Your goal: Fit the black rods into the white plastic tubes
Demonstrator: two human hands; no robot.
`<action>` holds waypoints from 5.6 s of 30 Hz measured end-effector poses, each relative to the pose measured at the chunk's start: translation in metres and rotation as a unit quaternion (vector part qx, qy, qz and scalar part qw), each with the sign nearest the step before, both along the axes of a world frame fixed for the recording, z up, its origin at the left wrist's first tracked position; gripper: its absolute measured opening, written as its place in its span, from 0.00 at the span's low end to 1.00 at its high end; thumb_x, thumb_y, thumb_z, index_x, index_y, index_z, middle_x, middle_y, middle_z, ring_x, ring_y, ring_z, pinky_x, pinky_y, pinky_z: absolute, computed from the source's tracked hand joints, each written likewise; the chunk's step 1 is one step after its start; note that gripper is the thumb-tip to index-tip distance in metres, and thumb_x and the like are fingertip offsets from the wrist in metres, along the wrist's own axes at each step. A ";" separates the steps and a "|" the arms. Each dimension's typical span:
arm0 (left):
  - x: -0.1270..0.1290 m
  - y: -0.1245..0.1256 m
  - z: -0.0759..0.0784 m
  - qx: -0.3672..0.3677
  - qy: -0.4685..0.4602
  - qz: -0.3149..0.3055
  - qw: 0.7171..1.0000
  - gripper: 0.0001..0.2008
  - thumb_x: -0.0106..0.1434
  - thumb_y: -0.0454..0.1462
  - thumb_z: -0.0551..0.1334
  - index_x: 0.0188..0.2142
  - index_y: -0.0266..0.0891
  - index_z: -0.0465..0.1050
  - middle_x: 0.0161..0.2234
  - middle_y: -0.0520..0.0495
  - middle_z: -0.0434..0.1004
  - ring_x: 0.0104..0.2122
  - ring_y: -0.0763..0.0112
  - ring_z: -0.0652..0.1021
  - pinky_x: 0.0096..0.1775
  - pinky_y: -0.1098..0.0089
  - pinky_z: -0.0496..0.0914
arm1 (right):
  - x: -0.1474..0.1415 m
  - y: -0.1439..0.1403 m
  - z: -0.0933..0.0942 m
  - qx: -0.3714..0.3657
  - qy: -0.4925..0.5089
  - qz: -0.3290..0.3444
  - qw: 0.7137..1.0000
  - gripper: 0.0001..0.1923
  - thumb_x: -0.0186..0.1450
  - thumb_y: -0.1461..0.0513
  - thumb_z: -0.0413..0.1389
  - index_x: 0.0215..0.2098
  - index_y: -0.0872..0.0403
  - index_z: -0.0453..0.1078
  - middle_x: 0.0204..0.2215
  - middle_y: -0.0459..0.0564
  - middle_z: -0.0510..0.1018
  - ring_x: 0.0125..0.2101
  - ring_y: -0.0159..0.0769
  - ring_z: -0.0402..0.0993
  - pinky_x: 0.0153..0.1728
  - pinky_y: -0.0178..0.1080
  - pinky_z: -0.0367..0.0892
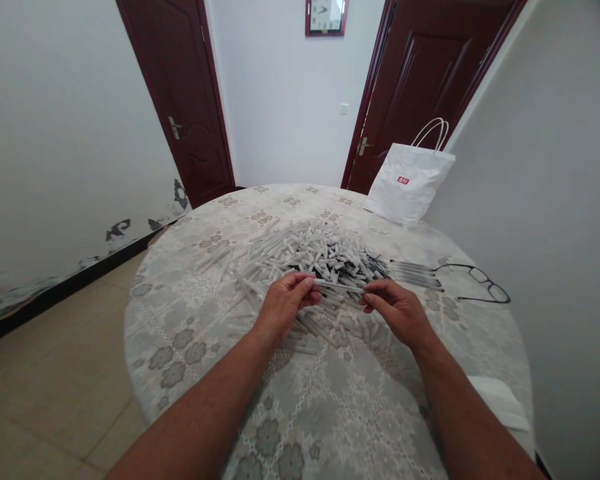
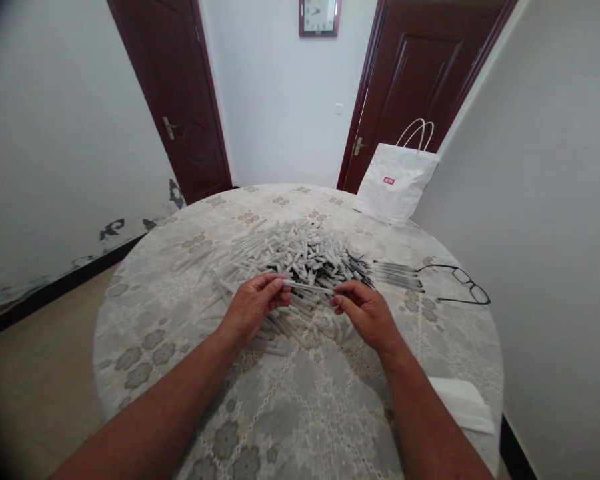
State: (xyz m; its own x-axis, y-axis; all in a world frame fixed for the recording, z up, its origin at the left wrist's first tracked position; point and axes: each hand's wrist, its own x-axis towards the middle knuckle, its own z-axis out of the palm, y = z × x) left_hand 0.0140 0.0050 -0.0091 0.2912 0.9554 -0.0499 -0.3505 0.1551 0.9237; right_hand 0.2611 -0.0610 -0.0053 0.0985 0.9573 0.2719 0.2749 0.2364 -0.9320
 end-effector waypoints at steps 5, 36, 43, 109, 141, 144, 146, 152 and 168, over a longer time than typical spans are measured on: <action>-0.002 0.002 0.001 0.011 0.009 0.006 1.000 0.18 0.57 0.46 0.71 0.40 0.35 0.77 0.32 0.47 0.79 0.29 0.70 0.79 0.39 0.64 0.79 | -0.002 -0.002 0.001 0.062 -0.126 -0.029 0.990 0.12 0.65 0.54 0.62 0.43 0.50 0.79 0.36 0.52 0.83 0.33 0.41 0.80 0.37 0.42 0.75; -0.002 0.002 0.001 0.032 0.022 -0.011 0.999 0.12 0.58 0.43 0.69 0.34 0.34 0.77 0.28 0.50 0.75 0.26 0.73 0.78 0.37 0.66 0.79 | -0.004 -0.005 0.000 -0.079 0.003 -0.012 0.997 0.21 0.63 0.49 0.64 0.46 0.55 0.79 0.32 0.53 0.85 0.31 0.43 0.84 0.34 0.44 0.81; 0.000 0.002 0.001 0.029 0.039 0.012 0.999 0.16 0.58 0.47 0.68 0.36 0.36 0.77 0.29 0.50 0.76 0.27 0.70 0.79 0.38 0.65 0.78 | -0.012 0.003 0.002 -0.052 -0.079 0.007 0.995 0.18 0.68 0.50 0.58 0.44 0.55 0.77 0.32 0.52 0.83 0.31 0.41 0.82 0.35 0.43 0.78; -0.014 0.001 -0.015 0.489 0.605 -0.077 0.623 0.13 0.67 0.31 0.55 0.45 0.41 0.77 0.41 0.41 0.78 0.43 0.57 0.74 0.47 0.61 0.67 | 0.006 0.022 -0.001 -0.030 -0.487 -0.191 0.851 0.12 0.70 0.61 0.54 0.48 0.54 0.74 0.44 0.54 0.80 0.45 0.39 0.75 0.47 0.36 0.65; 0.004 -0.014 0.005 0.018 0.017 -0.087 0.996 0.20 0.60 0.49 0.67 0.44 0.37 0.77 0.43 0.41 0.81 0.33 0.68 0.79 0.32 0.70 0.74 | -0.065 0.003 -0.018 0.225 -0.293 -0.005 0.929 0.07 0.71 0.61 0.51 0.42 0.52 0.71 0.36 0.52 0.75 0.37 0.38 0.72 0.39 0.39 0.69; 0.003 -0.010 0.001 -0.002 -0.020 -0.056 0.998 0.19 0.59 0.48 0.69 0.40 0.34 0.76 0.40 0.41 0.81 0.31 0.71 0.78 0.34 0.70 0.76 | -0.065 0.005 -0.021 0.214 -0.315 -0.003 0.925 0.10 0.69 0.59 0.55 0.48 0.54 0.71 0.41 0.54 0.76 0.40 0.39 0.73 0.42 0.40 0.69; 0.003 -0.007 0.000 -0.002 -0.022 -0.032 0.999 0.19 0.59 0.49 0.69 0.39 0.35 0.76 0.41 0.42 0.81 0.31 0.72 0.79 0.36 0.69 0.76 | -0.058 0.008 -0.022 0.195 -0.346 -0.050 0.916 0.13 0.69 0.59 0.55 0.51 0.54 0.70 0.44 0.55 0.75 0.44 0.41 0.73 0.45 0.40 0.69; 0.003 -0.003 -0.002 -0.020 -0.026 0.006 0.999 0.18 0.60 0.48 0.68 0.39 0.35 0.75 0.39 0.43 0.82 0.33 0.71 0.80 0.36 0.70 0.76 | -0.043 0.019 -0.029 0.061 -0.494 -0.197 0.845 0.12 0.72 0.58 0.53 0.51 0.53 0.70 0.45 0.55 0.77 0.44 0.41 0.74 0.40 0.37 0.66; 0.003 -0.014 0.006 0.088 0.090 -0.094 0.987 0.18 0.61 0.49 0.67 0.40 0.36 0.81 0.49 0.39 0.78 0.41 0.61 0.78 0.31 0.70 0.75 | -0.051 -0.001 -0.007 0.263 -0.302 -0.092 0.912 0.07 0.67 0.67 0.52 0.40 0.54 0.72 0.33 0.50 0.74 0.34 0.37 0.72 0.37 0.38 0.67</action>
